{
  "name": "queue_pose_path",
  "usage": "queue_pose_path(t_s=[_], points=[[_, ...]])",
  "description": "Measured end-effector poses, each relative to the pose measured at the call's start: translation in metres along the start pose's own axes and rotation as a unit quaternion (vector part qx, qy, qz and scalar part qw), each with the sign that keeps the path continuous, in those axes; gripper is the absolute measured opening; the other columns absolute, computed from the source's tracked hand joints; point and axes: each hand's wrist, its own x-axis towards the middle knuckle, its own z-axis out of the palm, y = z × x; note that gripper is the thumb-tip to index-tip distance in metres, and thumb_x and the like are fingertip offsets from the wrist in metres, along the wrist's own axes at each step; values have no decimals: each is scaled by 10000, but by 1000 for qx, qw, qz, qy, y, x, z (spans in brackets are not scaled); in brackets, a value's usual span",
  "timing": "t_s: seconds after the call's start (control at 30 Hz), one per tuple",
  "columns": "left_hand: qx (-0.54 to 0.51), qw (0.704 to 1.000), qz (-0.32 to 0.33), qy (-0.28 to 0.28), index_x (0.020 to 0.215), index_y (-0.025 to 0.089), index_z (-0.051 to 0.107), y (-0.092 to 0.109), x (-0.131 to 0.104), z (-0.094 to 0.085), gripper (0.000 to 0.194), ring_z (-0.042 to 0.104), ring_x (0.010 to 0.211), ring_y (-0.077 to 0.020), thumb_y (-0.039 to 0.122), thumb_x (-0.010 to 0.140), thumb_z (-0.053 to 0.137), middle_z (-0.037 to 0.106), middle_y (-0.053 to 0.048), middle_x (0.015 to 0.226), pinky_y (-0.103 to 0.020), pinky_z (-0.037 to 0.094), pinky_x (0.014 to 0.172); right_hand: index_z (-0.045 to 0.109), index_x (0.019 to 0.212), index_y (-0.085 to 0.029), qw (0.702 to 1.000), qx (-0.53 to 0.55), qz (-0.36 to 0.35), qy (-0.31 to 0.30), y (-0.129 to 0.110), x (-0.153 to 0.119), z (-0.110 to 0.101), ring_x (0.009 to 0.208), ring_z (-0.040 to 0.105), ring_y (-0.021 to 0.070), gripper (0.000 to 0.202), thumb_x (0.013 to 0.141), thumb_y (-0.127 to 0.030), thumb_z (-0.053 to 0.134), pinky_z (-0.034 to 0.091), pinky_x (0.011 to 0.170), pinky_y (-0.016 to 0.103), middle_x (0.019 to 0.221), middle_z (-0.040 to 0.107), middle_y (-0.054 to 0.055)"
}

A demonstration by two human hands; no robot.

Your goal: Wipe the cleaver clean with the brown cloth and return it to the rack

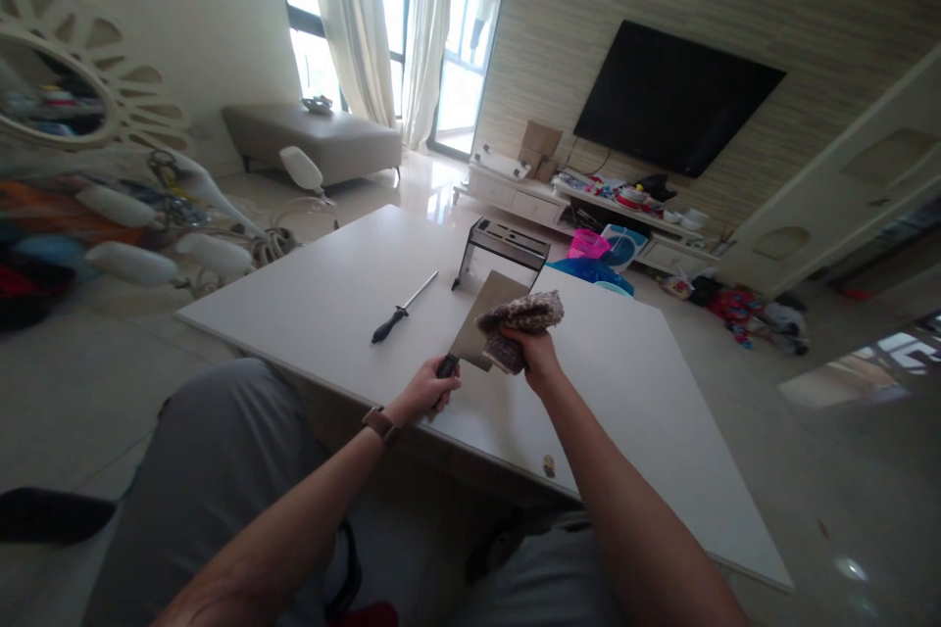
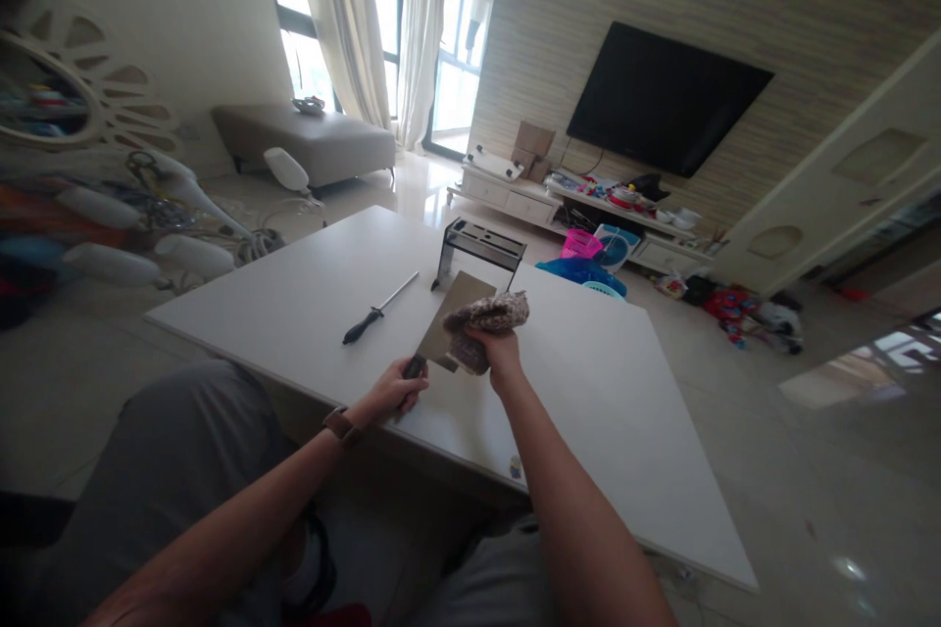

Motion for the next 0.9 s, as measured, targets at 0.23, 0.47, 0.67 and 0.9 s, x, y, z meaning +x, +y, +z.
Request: queue_pose_path(t_s=[0.23,0.47,0.67,0.9], points=[[1,1000,3,-5,861,199,483,-5,1,-1,254,431,289,-95,266,728,688,496,100,417,-172,305,323,772,854,-163,998,-57,11,17,34,-29,26,828,753,281,475,408,-228,923,607,674,358,888,809,66],[8,1000,-7,-17,891,190,514,-4,2,3,234,420,294,-88,210,703,651,477,112,418,-170,323,328,762,793,-154,998,3,-16,68,8,-12,15,754,743,271,438,376,-157,899,615,638,353,799,798,33],[42,998,-2,-46,893,184,532,1,0,8,215,431,313,-91,193,703,633,454,113,423,-171,326,324,728,750,-183,991,55,-53,107,-15,16,-16,736,748,279,352,431,-189,877,631,621,374,742,783,2],[90,995,0,-53,876,188,537,3,-3,8,192,454,330,-83,154,695,592,465,107,518,-179,344,315,753,805,-158,997,39,-46,44,-36,20,-49,742,752,278,427,407,-180,908,641,683,401,803,796,42]])
